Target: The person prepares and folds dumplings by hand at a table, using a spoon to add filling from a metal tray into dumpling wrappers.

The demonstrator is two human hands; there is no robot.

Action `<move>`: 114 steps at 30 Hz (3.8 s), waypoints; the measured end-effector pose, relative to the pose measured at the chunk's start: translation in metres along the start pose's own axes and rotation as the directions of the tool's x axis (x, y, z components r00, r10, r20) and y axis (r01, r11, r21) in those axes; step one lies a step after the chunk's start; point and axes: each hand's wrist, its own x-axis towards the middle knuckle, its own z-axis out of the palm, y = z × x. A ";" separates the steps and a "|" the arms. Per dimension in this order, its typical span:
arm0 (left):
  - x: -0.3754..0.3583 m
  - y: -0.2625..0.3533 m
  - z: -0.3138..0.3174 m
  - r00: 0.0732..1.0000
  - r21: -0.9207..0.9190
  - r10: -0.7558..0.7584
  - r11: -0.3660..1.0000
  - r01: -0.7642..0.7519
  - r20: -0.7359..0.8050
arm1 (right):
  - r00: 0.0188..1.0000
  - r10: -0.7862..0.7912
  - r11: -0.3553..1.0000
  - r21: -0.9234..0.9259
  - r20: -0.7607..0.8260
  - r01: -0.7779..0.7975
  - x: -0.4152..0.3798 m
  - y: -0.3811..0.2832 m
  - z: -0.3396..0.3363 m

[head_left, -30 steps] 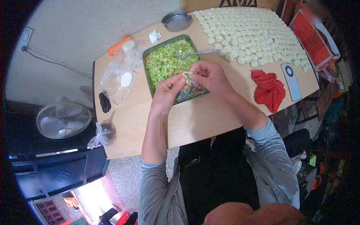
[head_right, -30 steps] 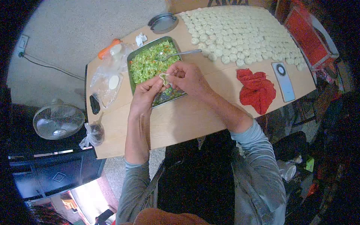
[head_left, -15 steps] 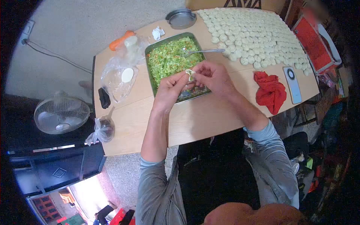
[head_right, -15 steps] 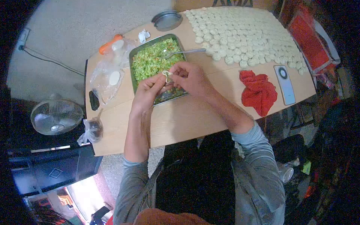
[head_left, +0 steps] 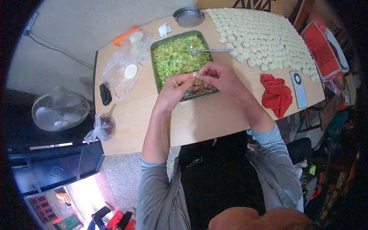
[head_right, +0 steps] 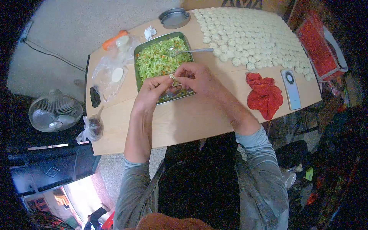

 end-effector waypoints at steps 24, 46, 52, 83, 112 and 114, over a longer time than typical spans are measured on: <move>-0.001 0.003 -0.005 0.996 0.138 0.048 0.989 -0.058 0.074 | 1.000 0.017 0.997 -0.079 -0.019 -0.018 -0.003 -0.006 0.008; 0.002 -0.001 0.010 0.960 -0.070 0.207 0.972 -0.224 -0.186 | 0.992 -0.022 0.951 0.305 -0.121 0.058 0.003 0.006 -0.002; 0.002 -0.002 0.009 0.955 -0.057 0.244 0.965 -0.257 -0.169 | 0.996 -0.026 0.978 0.205 -0.088 0.044 0.001 0.000 -0.002; -0.005 0.010 -0.006 0.992 -0.041 0.126 0.991 -0.126 -0.006 | 0.996 -0.088 0.994 0.071 0.008 0.087 -0.003 -0.009 0.002; 0.005 -0.006 -0.009 0.996 -0.145 0.002 0.989 -0.015 -0.092 | 0.996 -0.085 0.995 0.048 0.013 0.085 -0.001 -0.004 0.003; 0.006 -0.008 -0.009 0.994 -0.160 0.059 0.984 -0.073 -0.090 | 0.997 -0.071 0.997 0.033 -0.009 0.071 -0.001 0.000 0.004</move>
